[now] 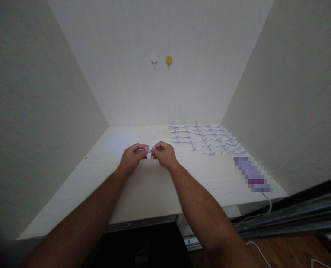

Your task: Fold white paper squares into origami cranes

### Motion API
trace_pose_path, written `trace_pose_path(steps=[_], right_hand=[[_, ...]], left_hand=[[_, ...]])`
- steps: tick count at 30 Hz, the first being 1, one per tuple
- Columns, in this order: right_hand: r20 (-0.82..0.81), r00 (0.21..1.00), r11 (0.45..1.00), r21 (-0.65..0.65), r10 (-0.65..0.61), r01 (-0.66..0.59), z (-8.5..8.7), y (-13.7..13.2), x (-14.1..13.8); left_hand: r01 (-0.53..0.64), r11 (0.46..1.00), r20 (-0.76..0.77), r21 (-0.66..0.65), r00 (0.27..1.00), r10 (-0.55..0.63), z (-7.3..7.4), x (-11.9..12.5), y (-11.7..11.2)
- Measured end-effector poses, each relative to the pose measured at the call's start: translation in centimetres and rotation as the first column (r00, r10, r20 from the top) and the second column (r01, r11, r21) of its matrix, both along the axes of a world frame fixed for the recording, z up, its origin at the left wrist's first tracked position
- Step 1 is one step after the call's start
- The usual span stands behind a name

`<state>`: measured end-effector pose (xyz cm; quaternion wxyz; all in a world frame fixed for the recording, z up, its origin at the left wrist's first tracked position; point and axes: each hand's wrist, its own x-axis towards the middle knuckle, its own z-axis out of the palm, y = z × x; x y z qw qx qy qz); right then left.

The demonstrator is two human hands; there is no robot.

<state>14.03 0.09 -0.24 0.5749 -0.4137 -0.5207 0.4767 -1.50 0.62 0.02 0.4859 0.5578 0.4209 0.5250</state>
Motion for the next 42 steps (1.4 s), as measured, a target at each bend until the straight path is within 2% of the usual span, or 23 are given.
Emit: trace_pose_path(steps=[2,5,8,11,13,15,17,21,25,29,33,42], right_hand=[[0.027,1.000,1.000,0.001,0.000,0.000,-0.1,0.0,0.0],[0.086,0.996,1.000,0.017,0.019,-0.020,-0.3,0.0,0.1],[0.236,0.972,0.997,0.075,-0.013,-0.005,-0.4,-0.2,0.2],[0.361,0.929,0.990,0.138,-0.080,0.032,-0.5,-0.2,0.4],[0.396,0.913,0.987,0.153,-0.101,0.042,-0.6,-0.1,0.4],[0.410,0.905,0.986,0.160,-0.111,0.048,-0.6,-0.1,0.5],[0.410,0.906,0.987,0.156,-0.105,0.044,-0.6,0.0,0.5],[0.366,0.930,0.997,0.071,-0.010,-0.017,-0.4,-0.1,0.6],[0.273,0.961,0.999,-0.026,0.040,-0.034,-0.4,0.0,0.9],[0.277,0.958,0.996,-0.065,0.069,-0.053,-0.4,0.1,1.0],[0.309,0.947,0.995,-0.071,0.083,-0.064,-0.3,0.0,1.1],[0.364,0.931,1.000,-0.010,-0.012,0.017,-0.6,0.2,1.1]], left_hand=[[0.039,0.999,-0.017,0.008,0.999,-0.039,0.0,0.0,0.0],[0.039,0.999,-0.018,0.023,0.999,-0.038,-0.3,-0.1,0.2],[0.041,0.998,-0.063,0.057,0.997,-0.038,-0.6,-0.1,0.4],[0.040,0.976,-0.196,0.216,0.981,0.003,-0.5,-0.2,0.4],[0.033,0.927,-0.309,0.374,0.947,0.091,-0.2,-0.4,0.2],[0.054,0.883,-0.400,0.467,0.903,0.156,0.3,-0.6,0.0],[0.103,0.878,-0.465,0.467,0.874,0.144,0.5,-0.9,-0.1],[0.198,0.896,-0.506,0.397,0.862,0.034,0.4,-1.4,0.2],[0.227,0.906,-0.518,0.357,0.855,-0.010,0.2,-1.6,0.3],[0.226,0.923,-0.576,0.310,0.818,-0.007,0.5,-1.6,0.0],[0.210,0.922,-0.624,0.324,0.780,0.041,0.8,-1.7,-0.2],[0.187,0.904,-0.666,0.384,0.735,0.131,0.8,-1.7,0.0]])
